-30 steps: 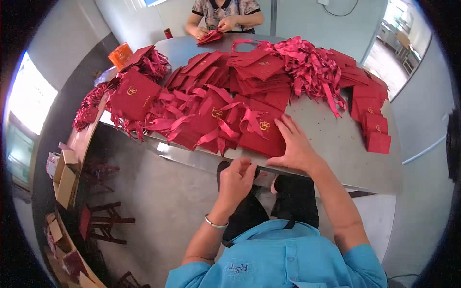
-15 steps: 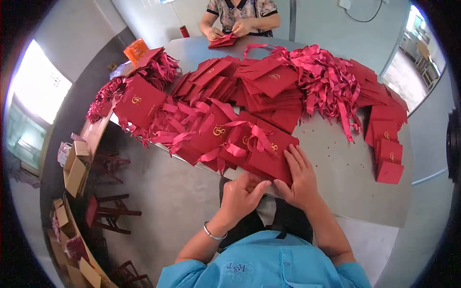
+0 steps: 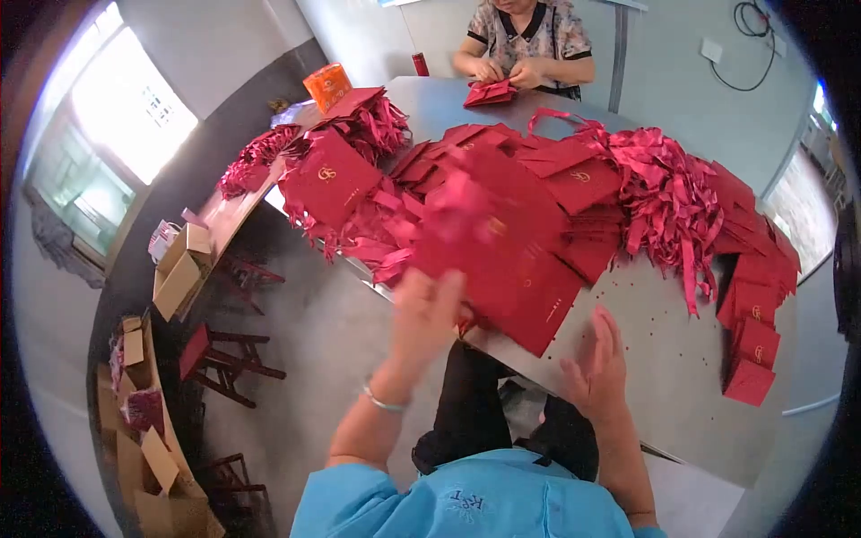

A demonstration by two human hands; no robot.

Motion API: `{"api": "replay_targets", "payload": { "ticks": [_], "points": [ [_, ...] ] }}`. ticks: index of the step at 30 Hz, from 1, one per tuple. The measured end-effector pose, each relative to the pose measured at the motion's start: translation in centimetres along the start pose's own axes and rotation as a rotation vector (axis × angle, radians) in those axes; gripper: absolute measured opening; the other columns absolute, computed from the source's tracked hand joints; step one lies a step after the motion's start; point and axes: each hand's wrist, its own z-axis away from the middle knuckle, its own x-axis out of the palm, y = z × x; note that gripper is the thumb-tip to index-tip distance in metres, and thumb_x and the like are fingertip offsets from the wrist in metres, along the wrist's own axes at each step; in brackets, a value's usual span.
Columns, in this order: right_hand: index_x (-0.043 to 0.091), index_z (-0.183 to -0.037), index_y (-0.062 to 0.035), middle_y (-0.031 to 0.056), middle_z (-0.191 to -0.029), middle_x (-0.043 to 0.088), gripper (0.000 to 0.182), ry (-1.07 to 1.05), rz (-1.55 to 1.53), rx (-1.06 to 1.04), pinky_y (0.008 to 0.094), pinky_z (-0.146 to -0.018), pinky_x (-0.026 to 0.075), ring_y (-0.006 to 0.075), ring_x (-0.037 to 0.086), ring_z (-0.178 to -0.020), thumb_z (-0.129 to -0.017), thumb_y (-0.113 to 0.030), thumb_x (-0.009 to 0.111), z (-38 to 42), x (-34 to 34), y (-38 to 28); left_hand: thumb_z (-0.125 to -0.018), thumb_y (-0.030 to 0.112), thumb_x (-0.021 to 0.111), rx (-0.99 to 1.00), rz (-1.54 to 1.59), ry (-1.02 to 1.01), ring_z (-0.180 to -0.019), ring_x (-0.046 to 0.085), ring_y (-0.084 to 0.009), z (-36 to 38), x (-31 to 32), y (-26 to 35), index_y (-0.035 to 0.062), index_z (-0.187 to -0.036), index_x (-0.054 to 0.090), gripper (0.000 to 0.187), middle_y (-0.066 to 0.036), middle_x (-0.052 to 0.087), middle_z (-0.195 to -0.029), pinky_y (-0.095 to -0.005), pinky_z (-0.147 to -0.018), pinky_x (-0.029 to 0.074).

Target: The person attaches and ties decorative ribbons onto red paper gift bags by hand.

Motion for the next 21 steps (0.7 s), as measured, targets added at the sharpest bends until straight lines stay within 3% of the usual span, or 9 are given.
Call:
{"api": "replay_targets", "payload": {
  "ticks": [1, 3, 6, 8, 12, 14, 16, 18, 21],
  "points": [
    [0.036, -0.139, 0.0023, 0.0240, -0.141, 0.040, 0.079, -0.015, 0.012, 0.022, 0.0470, -0.105, 0.036, 0.0421, 0.042, -0.126, -0.077, -0.032, 0.071, -0.1, 0.2, -0.1, -0.092, 0.013, 0.062, 0.074, -0.168, 0.072, -0.068, 0.060, -0.0141, -1.7, -2.1, -0.1, -0.0017, -0.096, 0.062, 0.016, -0.011, 0.064, -0.075, -0.0285, -0.059, 0.047],
    [0.036, -0.139, 0.0025, 0.0246, -0.139, 0.041, 0.077, -0.031, 0.033, 0.027, 0.0469, -0.104, 0.037, 0.0421, 0.044, -0.124, -0.079, -0.031, 0.070, -0.2, 0.3, -0.3, -0.093, 0.013, 0.060, 0.329, -0.035, 0.250, -0.074, 0.057, -0.0125, -5.6, -5.3, 0.2, -0.0028, -0.104, 0.061, 0.019, -0.010, 0.064, -0.078, -0.0290, -0.065, 0.047],
    [0.038, -0.137, 0.0034, 0.0245, -0.134, 0.046, 0.071, -0.039, 0.069, 0.029, 0.0462, -0.101, 0.039, 0.0412, 0.047, -0.119, -0.084, -0.035, 0.065, -0.2, 0.3, -0.4, -0.094, 0.013, 0.057, 0.336, -0.122, 0.306, -0.073, 0.055, -0.0115, -9.8, -11.4, -1.9, -0.0028, -0.105, 0.060, 0.020, -0.010, 0.064, -0.078, -0.0302, -0.066, 0.047],
    [0.040, -0.134, 0.0041, 0.0238, -0.131, 0.048, 0.067, -0.027, 0.073, 0.026, 0.0458, -0.099, 0.040, 0.0401, 0.049, -0.117, -0.088, -0.039, 0.061, -0.4, 0.5, -0.5, -0.095, 0.013, 0.055, 0.224, -0.298, 0.250, -0.074, 0.057, -0.0116, -11.4, -14.5, -2.2, -0.0022, -0.107, 0.060, 0.020, -0.010, 0.065, -0.080, -0.0301, -0.067, 0.048],
    [0.043, -0.132, 0.0031, 0.0220, -0.127, 0.051, 0.065, -0.034, 0.133, -0.034, 0.0467, -0.099, 0.039, 0.0396, 0.050, -0.114, -0.084, -0.036, 0.064, -0.5, 0.8, -0.2, -0.094, 0.013, 0.054, 0.234, -0.488, 0.200, -0.077, 0.062, -0.0127, -15.0, -17.5, -6.3, -0.0026, -0.106, 0.059, 0.020, -0.010, 0.066, -0.082, -0.0305, -0.068, 0.049],
    [0.043, -0.131, 0.0028, 0.0215, -0.126, 0.052, 0.065, -0.027, 0.143, -0.046, 0.0468, -0.099, 0.038, 0.0394, 0.050, -0.113, -0.082, -0.034, 0.066, -0.4, 0.9, -0.2, -0.096, 0.017, 0.053, -0.094, -0.539, 0.051, -0.078, 0.060, -0.0104, -16.7, -19.1, -9.0, -0.0002, -0.116, 0.058, 0.026, -0.003, 0.064, -0.084, -0.0308, -0.063, 0.050],
    [0.044, -0.131, 0.0026, 0.0213, -0.126, 0.052, 0.065, -0.038, 0.135, -0.040, 0.0473, -0.099, 0.038, 0.0397, 0.049, -0.114, -0.080, -0.031, 0.068, -0.4, 0.9, -0.2, -0.095, 0.022, 0.054, -0.001, -0.534, 0.082, -0.075, 0.063, -0.0142, -16.8, -19.0, -10.1, -0.0017, -0.111, 0.059, 0.029, -0.008, 0.067, -0.083, -0.0319, -0.062, 0.050],
    [0.044, -0.130, 0.0026, 0.0213, -0.126, 0.052, 0.065, -0.039, 0.143, -0.035, 0.0475, -0.099, 0.038, 0.0397, 0.049, -0.114, -0.080, -0.030, 0.068, -0.5, 0.8, -0.3, -0.090, 0.020, 0.056, 0.266, -0.708, 0.148, -0.068, 0.068, -0.0322, -17.5, -19.1, -11.1, -0.0048, -0.097, 0.060, 0.027, -0.021, 0.067, -0.077, -0.0428, -0.063, 0.051],
    [0.045, -0.130, 0.0025, 0.0213, -0.126, 0.052, 0.064, -0.039, 0.146, -0.029, 0.0479, -0.100, 0.037, 0.0401, 0.049, -0.115, -0.079, -0.029, 0.068, -0.3, 0.8, -0.2, -0.088, 0.029, 0.060, 0.046, -0.757, 0.163, -0.080, 0.067, -0.0363, -18.9, -19.5, -12.3, -0.0061, -0.089, 0.062, 0.035, -0.023, 0.067, -0.080, -0.0448, -0.071, 0.051]
  ]
}}
